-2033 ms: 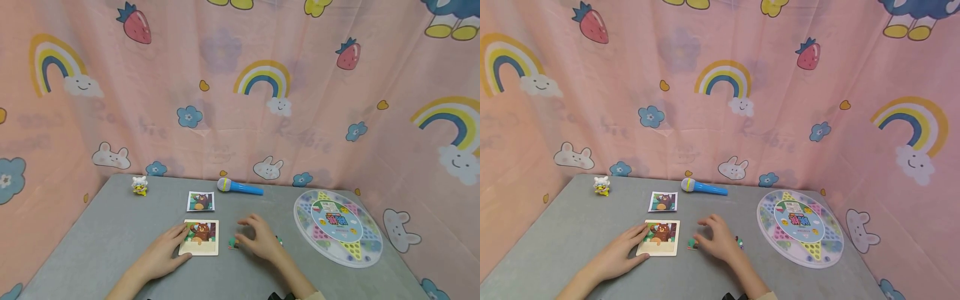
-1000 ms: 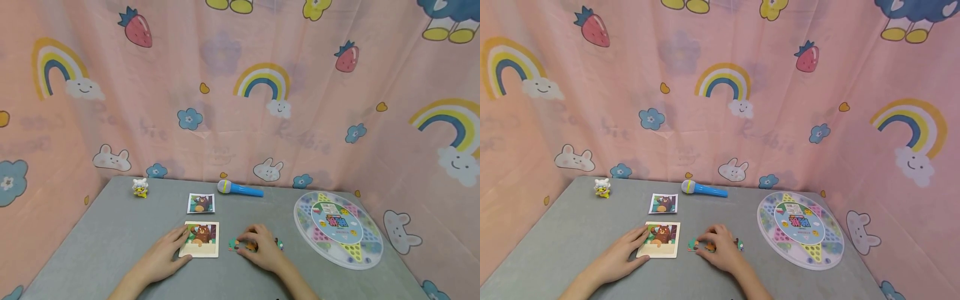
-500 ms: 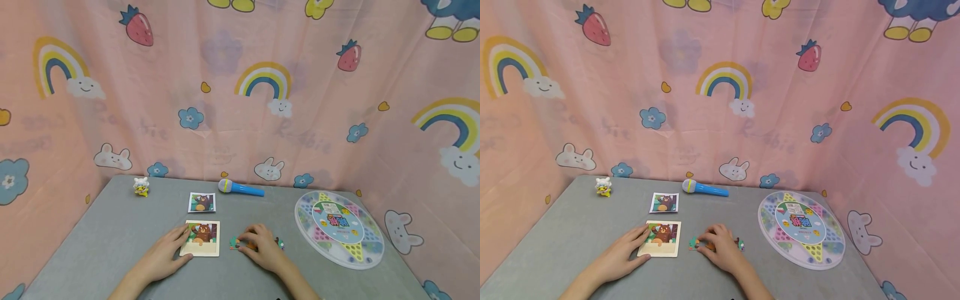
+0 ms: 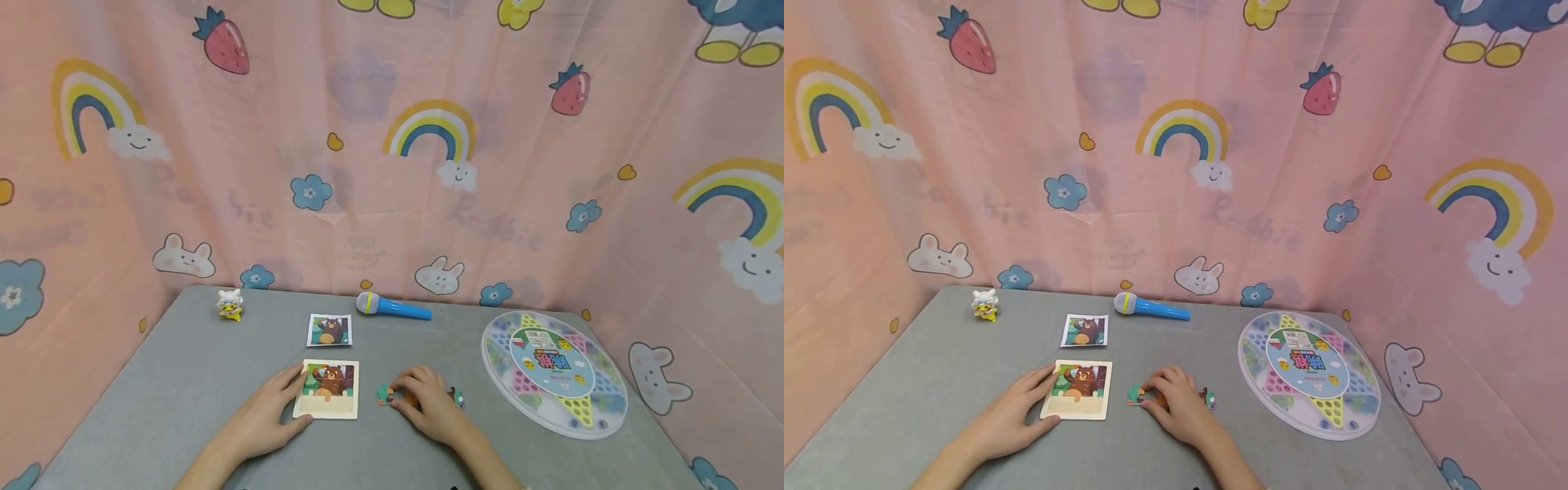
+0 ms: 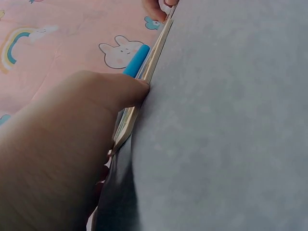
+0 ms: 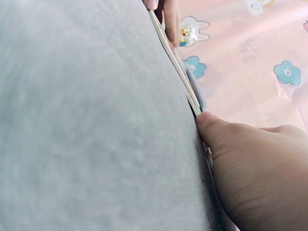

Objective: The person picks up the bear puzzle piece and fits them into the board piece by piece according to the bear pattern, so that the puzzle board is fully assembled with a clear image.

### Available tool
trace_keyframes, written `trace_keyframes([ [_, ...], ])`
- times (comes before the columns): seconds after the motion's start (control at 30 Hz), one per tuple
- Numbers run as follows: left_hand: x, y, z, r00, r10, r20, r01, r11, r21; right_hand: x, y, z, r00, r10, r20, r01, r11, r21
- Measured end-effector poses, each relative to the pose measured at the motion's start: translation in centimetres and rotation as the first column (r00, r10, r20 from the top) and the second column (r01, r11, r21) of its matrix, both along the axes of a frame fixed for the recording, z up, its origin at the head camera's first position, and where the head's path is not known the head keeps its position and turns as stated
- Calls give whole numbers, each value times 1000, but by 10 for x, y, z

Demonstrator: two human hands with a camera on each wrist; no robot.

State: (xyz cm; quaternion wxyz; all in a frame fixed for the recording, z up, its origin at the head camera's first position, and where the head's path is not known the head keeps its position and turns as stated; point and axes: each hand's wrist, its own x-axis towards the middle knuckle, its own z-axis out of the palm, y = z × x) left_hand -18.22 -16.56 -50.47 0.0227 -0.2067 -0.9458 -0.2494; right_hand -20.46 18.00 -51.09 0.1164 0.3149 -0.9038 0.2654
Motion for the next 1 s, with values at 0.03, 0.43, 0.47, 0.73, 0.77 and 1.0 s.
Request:
trace_keyframes([
  [0.03, 0, 0, 0, 1000, -2, -1, 2, 1000, -1, 0, 0, 0, 1000, -1, -5, 1, 1000, -2],
  [0.43, 0, -2, 0, 1000, -16, -5, 16, 1000, -12, 2, -5, 8, 994, -54, 100, 57, 998, -25],
  [0.47, 0, -2, 0, 1000, -16, -5, 16, 1000, -12, 2, -6, 9, 993, -59, 100, 62, 998, -31],
  [0.73, 1, -3, 1, 1000, -7, 15, 7, 1000, -4, 0, -20, 22, 993, -75, 87, 79, 996, -38],
  [0.77, 1, -3, 1, 1000, -7, 15, 7, 1000, -3, -1, -22, 23, 993, -76, 88, 79, 996, -31],
  [1.0, 0, -1, 2, 1000, -14, 0, 14, 1000, 1, -3, -40, 28, 994, -90, 64, 89, 996, 14],
])
